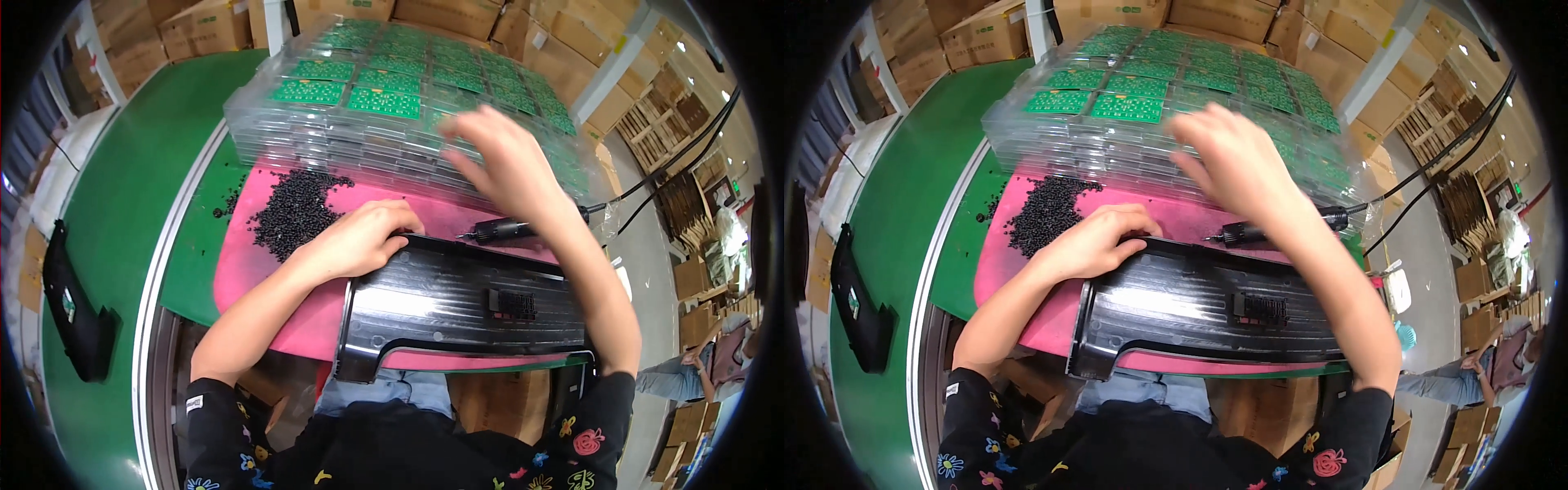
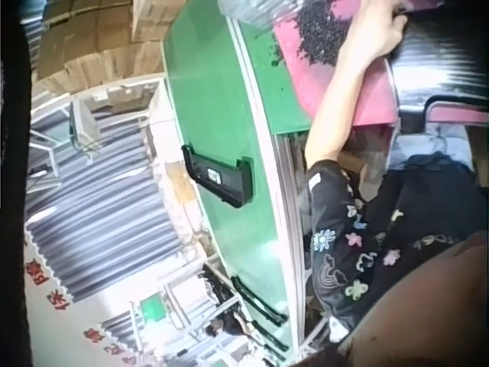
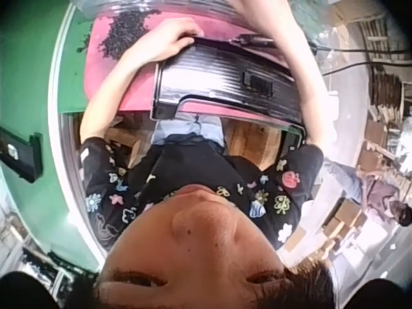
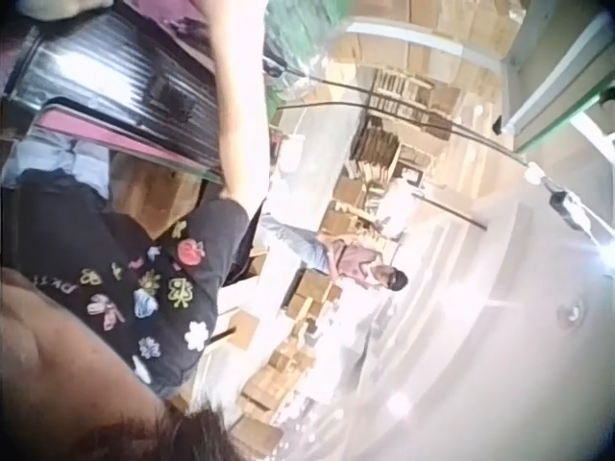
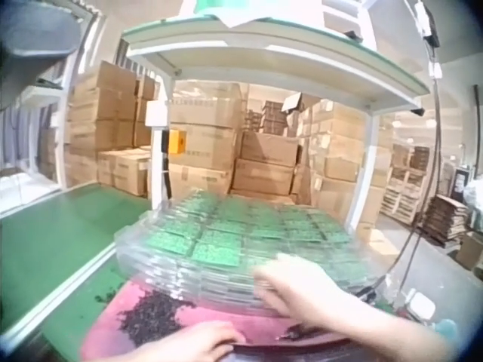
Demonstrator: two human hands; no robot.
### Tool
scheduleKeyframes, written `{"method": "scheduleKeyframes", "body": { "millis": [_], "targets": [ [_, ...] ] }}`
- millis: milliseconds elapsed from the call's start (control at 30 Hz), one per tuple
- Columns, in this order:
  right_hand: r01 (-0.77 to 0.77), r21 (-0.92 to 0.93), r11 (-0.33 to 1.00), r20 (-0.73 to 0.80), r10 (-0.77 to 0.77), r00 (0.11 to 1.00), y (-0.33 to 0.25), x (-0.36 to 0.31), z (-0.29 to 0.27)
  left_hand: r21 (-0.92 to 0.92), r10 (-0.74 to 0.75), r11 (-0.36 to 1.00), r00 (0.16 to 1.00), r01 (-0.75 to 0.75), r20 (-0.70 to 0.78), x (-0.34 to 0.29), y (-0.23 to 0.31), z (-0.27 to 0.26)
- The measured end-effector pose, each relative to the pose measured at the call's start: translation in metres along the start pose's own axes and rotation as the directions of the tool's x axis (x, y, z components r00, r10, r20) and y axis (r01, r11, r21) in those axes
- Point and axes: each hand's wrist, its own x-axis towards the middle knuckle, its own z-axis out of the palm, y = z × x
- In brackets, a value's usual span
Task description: Assembling circuit boards into plastic housings using an electric screwdriver on a factory assembly line.
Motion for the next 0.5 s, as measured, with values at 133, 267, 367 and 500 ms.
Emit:
{"method": "scheduleKeyframes", "body": {
  "millis": [133,267,367,500],
  "targets": [
    [-0.156,0.085,0.984,0.244,0.131,0.961,0.045,0.062,0.036,0.007,-0.064,0.998,0.990,0.063,0.125,0.007,0.003,-0.010],
    [-0.330,0.074,0.941,0.454,0.263,0.852,0.037,0.103,0.043,0.028,-0.072,0.997,0.990,0.069,0.125,0.001,-0.002,-0.013],
    [-0.297,0.056,0.953,0.507,0.229,0.831,0.037,0.107,0.048,-0.005,-0.095,0.995,0.987,0.097,0.128,0.000,0.003,-0.016],
    [-0.335,0.157,0.929,0.422,0.243,0.873,0.046,0.093,0.061,-0.033,-0.075,0.996,0.987,0.080,0.145,-0.001,0.002,-0.016]
  ]
}}
